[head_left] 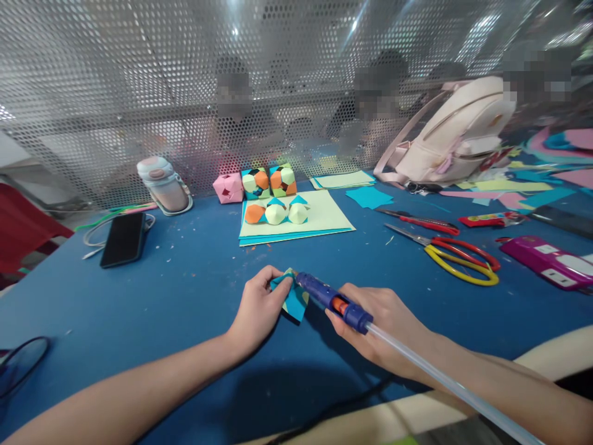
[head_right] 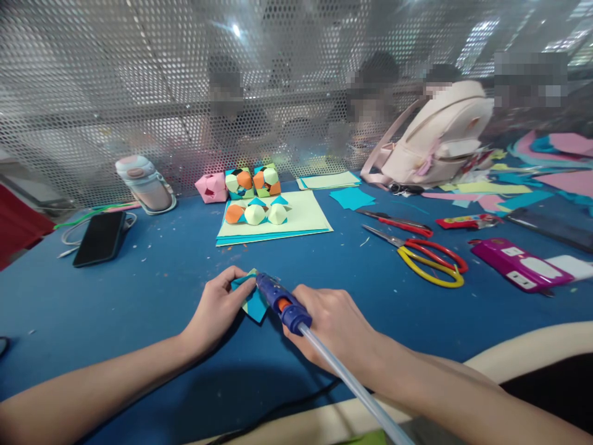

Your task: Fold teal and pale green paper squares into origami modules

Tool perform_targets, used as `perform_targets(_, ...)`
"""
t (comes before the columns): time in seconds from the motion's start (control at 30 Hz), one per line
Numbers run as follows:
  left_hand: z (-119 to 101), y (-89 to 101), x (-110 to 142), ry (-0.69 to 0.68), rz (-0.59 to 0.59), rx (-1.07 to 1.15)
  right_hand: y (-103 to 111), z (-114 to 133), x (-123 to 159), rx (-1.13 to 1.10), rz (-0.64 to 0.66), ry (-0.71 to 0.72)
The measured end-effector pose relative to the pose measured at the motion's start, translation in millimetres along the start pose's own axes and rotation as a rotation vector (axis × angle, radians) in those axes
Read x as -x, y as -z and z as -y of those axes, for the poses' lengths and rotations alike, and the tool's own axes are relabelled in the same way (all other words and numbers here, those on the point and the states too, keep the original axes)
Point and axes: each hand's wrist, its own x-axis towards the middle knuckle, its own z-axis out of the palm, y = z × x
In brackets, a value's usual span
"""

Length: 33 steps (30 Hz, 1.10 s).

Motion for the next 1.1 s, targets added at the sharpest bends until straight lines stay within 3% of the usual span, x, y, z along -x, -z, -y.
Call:
perform_targets(0.47, 2, 0.8, 0, -0.083, 0.000, -0.082, 1, 1, 1, 0.003, 0.031, 0.010)
perform_targets(0.93, 0, 2.1, 1, -0.050, -0.033, 0.017, 6, 2, 0, -0.030, -0.056, 0.006)
perform_targets(1.1, 0, 1.9, 2, 0.023, -0.005, 0.116, 10, 2, -1, -0.168, -0.134, -0.103)
